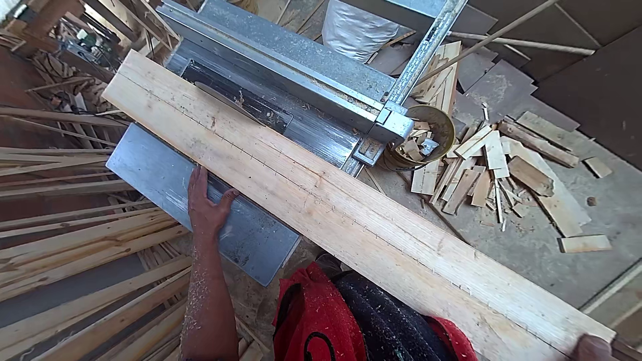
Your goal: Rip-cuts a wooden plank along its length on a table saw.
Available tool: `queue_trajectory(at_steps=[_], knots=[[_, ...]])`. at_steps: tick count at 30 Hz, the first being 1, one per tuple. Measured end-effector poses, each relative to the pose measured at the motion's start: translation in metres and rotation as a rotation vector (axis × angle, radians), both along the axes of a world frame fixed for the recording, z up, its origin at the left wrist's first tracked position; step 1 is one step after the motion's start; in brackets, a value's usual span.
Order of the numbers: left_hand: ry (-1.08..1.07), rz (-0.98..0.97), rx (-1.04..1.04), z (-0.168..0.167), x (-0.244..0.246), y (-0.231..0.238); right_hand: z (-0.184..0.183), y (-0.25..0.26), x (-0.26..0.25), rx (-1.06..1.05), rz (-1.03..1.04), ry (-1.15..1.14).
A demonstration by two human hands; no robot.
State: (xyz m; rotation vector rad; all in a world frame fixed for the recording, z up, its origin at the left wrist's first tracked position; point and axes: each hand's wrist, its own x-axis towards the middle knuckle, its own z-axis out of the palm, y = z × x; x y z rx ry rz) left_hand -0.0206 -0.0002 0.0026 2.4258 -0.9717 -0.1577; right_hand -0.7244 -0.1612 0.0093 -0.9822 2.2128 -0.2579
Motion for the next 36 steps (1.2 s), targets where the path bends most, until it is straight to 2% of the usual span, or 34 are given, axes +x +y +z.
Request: queue_trajectory(at_steps=[36], knots=[[-0.015, -0.017, -0.001, 0.0, 0.033, -0.001, 0.01, 0.008, 0.037, 0.005, -0.047, -0.091]])
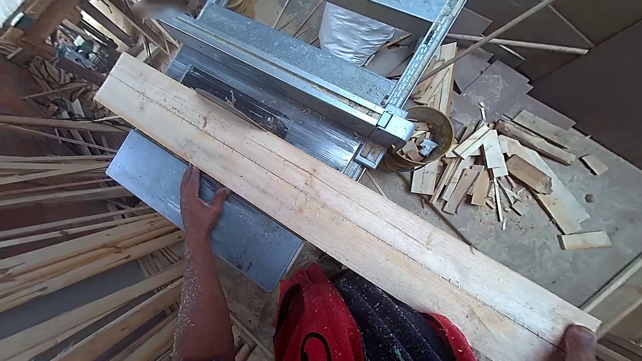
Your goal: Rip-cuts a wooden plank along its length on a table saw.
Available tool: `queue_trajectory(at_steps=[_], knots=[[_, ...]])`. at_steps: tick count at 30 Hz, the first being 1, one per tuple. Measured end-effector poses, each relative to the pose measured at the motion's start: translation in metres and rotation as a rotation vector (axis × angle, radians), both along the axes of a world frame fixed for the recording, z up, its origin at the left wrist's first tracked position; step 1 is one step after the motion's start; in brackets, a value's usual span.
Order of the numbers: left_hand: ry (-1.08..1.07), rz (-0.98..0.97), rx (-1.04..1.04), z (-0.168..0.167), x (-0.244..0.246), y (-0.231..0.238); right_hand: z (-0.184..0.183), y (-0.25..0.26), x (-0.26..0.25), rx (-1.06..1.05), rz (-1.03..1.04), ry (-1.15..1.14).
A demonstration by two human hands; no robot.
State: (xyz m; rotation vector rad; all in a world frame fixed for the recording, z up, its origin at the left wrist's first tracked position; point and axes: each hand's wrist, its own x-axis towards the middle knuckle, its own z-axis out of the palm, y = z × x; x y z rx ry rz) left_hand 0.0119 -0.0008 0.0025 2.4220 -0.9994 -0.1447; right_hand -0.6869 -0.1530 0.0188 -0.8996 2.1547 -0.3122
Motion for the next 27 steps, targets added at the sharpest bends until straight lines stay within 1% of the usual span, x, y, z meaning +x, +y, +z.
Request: queue_trajectory(at_steps=[9, 14, 19, 27], knots=[[0.027, 0.016, 0.002, 0.002, 0.007, -0.001, 0.003, 0.0, 0.01, 0.003, 0.008, 0.021], [0.025, 0.017, 0.003, 0.003, 0.01, -0.001, 0.008, 0.002, 0.018, -0.02, 0.004, -0.042], [0.022, 0.009, -0.014, -0.004, 0.019, 0.003, 0.008, 0.004, 0.02, -0.013, 0.026, -0.025], [0.036, 0.022, 0.004, 0.003, 0.022, -0.001, 0.007, 0.004, 0.025, -0.013, 0.01, -0.02]])
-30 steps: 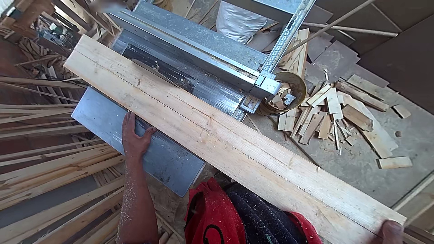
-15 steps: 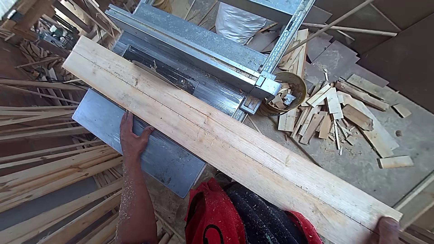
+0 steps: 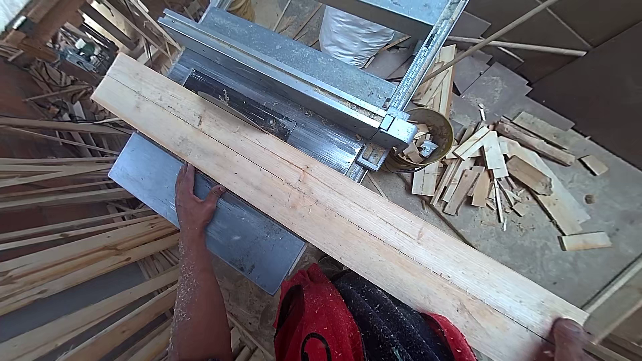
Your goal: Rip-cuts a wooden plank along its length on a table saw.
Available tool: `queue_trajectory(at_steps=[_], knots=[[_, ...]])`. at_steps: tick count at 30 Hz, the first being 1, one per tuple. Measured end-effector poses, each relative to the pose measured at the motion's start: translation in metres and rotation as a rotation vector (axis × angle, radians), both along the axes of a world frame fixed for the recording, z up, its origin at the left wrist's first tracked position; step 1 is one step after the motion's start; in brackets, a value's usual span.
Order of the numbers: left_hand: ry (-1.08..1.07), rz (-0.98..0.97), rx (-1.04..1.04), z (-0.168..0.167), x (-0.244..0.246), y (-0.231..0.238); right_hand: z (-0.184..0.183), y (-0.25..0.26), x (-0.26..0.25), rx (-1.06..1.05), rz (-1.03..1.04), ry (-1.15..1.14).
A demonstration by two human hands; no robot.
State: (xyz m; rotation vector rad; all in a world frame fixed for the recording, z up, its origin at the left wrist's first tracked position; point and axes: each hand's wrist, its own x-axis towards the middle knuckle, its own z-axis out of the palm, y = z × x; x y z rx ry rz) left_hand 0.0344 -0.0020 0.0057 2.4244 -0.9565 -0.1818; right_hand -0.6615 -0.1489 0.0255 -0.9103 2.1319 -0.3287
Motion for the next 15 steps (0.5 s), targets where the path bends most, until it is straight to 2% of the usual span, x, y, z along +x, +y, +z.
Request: queue_trajectory(at_steps=[15], knots=[[-0.01, -0.014, 0.008, 0.0, 0.015, 0.0, 0.01, 0.006, 0.014, 0.07, -0.015, 0.101]])
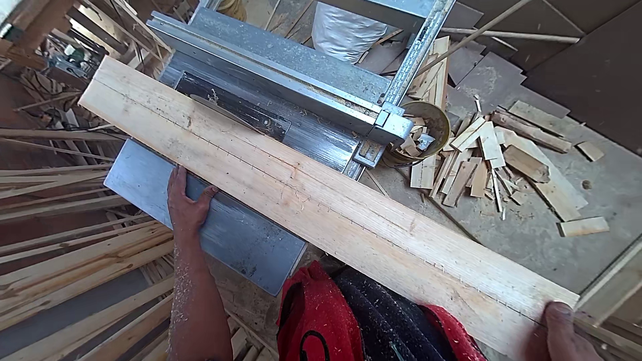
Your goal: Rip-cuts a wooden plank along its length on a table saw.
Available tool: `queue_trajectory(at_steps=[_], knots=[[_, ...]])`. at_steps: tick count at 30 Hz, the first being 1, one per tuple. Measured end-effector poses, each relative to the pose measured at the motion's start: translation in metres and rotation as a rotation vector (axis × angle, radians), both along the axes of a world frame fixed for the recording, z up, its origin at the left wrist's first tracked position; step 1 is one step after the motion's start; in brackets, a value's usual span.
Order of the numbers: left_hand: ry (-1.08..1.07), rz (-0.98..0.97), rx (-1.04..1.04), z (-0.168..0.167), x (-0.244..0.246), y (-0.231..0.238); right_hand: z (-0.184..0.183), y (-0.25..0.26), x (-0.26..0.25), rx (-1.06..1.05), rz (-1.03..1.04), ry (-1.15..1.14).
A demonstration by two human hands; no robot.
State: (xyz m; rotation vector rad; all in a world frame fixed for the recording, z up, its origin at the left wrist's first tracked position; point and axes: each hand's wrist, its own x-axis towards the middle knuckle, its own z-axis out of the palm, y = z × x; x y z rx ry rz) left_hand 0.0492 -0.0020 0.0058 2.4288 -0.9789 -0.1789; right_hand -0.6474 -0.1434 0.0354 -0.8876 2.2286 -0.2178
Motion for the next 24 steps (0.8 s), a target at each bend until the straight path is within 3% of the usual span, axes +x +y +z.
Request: queue_trajectory(at_steps=[18, 24], knots=[[0.011, 0.008, 0.025, 0.001, 0.031, 0.002, 0.003, 0.007, 0.014, 0.076, 0.112, 0.037], [0.008, 0.001, 0.01, 0.002, 0.0, 0.001, 0.006, 0.003, 0.015, 0.088, 0.096, 0.071]])
